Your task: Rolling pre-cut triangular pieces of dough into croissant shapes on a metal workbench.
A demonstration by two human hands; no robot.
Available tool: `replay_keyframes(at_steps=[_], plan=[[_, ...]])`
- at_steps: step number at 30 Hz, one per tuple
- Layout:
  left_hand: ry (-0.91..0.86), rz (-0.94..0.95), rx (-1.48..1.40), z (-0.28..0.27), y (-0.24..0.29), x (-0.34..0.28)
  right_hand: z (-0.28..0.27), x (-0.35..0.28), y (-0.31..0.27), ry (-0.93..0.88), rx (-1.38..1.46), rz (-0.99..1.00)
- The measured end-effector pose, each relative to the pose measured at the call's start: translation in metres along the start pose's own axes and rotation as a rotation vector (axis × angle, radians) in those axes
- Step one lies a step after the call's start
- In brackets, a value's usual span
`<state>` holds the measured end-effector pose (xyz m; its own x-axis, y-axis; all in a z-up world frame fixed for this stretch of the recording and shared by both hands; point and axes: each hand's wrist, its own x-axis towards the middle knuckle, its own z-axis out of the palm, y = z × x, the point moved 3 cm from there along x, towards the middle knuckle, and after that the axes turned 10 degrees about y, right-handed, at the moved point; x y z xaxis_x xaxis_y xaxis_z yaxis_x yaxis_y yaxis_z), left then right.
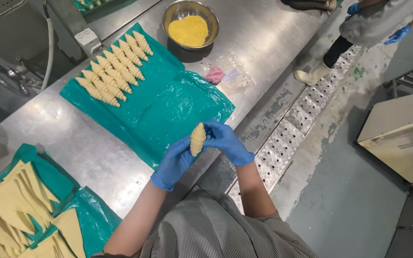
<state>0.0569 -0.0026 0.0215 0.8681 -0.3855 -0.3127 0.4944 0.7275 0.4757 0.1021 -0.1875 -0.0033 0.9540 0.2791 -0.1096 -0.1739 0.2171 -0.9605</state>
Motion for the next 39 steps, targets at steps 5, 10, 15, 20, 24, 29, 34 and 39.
replay_keyframes(at_steps=[5,10,15,20,24,29,34,39], plan=[[0.049,-0.067,-0.05,-0.037,-0.013,0.021,0.019,0.008,0.006,-0.21,0.045,0.169],[0.407,0.219,0.374,-0.21,-0.028,0.049,0.036,0.086,0.071,-0.236,-0.082,0.336],[1.273,0.404,1.265,-0.303,-0.027,-0.023,0.047,0.233,0.135,0.079,-0.375,0.133],[1.147,0.631,1.702,-0.289,-0.029,-0.043,0.039,0.403,0.211,0.232,-0.348,-0.058],[1.084,0.678,1.72,-0.288,-0.03,-0.043,0.044,0.453,0.226,0.296,-0.504,-0.207],[1.051,0.636,1.748,-0.295,-0.025,-0.039,0.035,0.495,0.271,0.223,-0.596,-0.247],[1.038,0.625,1.743,-0.301,-0.028,-0.037,0.032,0.488,0.266,0.181,-0.525,-0.213],[1.038,0.557,1.756,-0.305,-0.032,-0.038,0.045,0.455,0.242,0.235,-0.503,-0.278]])
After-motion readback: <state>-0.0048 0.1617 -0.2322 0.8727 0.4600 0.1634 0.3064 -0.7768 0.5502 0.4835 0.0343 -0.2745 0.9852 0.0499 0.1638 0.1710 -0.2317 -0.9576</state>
